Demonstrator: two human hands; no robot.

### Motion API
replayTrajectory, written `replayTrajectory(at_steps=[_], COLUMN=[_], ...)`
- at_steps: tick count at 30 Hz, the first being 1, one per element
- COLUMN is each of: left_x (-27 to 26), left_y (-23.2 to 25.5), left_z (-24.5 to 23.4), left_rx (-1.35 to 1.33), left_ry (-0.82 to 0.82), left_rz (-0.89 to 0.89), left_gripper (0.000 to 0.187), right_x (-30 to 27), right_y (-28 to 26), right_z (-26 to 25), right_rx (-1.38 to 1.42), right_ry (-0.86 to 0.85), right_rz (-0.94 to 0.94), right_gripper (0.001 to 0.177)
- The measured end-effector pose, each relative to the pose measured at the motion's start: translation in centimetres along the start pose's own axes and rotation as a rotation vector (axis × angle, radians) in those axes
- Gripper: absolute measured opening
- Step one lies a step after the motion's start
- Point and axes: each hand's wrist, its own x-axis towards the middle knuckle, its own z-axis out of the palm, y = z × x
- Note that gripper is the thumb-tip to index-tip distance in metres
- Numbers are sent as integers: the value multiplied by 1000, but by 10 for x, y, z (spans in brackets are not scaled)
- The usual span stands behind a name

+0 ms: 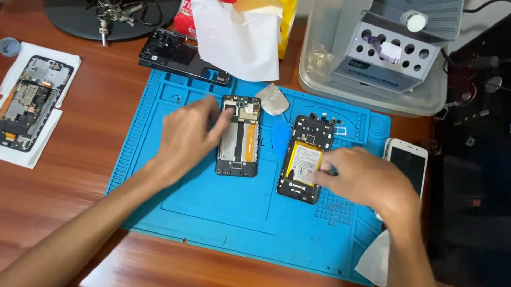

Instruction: The person handles disassembled smartphone components on a blue mat, including a motherboard and battery. They use a white tissue to wipe the components and a screwdriver to manipulate parts of the phone chassis.

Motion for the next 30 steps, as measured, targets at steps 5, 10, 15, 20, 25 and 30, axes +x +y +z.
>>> replayTrajectory(at_steps=[5,10,15,20,25,30], left_x=[-5,2,7,8,11,10], left_y=[5,6,5,-2,3,10], left_z=[7,-7,-20,-17,-23,-43], left_rx=[165,127,-61,-396,-668,-706], left_ry=[-96,-293,-386,-366,-400,-554], left_rz=[-30,-110,-177,-172,-124,-215], left_gripper=[48,30,28,22,27,32], right_x=[8,40,63,62,63,62], right_y=[26,52,66,63,53,49], right_z=[0,11,17,14,11,6], right_rx=[25,21,84,80,109,178], right_ry=[87,141,58,43,15,-35], right_rz=[12,38,26,40,43,30], right_gripper=[30,36,47,47,42,44])
